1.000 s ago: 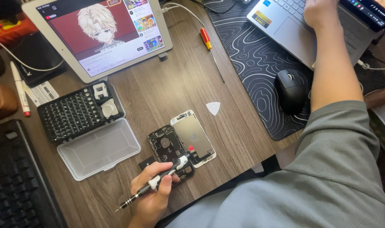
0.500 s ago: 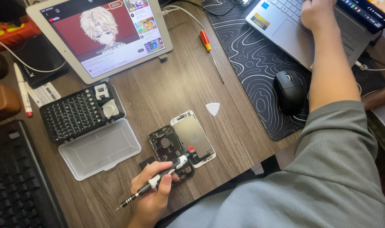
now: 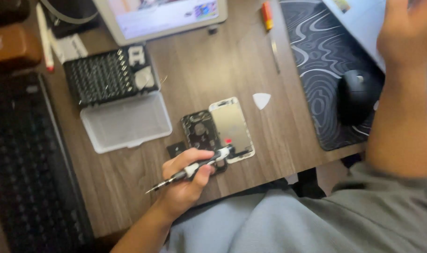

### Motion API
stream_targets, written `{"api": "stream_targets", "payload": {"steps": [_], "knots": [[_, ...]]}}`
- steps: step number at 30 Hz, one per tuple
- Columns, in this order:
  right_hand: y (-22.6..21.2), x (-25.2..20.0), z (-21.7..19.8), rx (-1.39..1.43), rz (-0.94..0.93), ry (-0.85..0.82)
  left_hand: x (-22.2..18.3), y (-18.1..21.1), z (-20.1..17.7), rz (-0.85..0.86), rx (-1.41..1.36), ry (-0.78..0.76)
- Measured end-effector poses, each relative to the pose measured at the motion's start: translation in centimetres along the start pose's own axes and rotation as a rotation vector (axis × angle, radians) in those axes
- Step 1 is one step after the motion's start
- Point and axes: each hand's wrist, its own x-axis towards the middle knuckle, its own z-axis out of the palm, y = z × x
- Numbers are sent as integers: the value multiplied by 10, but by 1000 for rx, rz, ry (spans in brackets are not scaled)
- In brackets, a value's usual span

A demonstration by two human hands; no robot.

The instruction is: Disassembling a smartphone by unscrewing internal components and removing the logic board using a precision screwdriver.

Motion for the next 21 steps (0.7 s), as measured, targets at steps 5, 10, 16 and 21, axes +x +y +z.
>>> {"api": "stream_targets", "payload": {"steps": [5,10,16,21], "knots": [[-148,-86,38,209,-316,-377,-13,1,11,44,-109,-88],[-182,-150,69,812,284,-539,-34,1,20,-3,-467,-152],[-213,-135,85,832,443,-367,-27,-4,23,-116,-442,-120],[-170,-96,95,735,368,-67,-1,-3,-5,23,392,-240]]}}
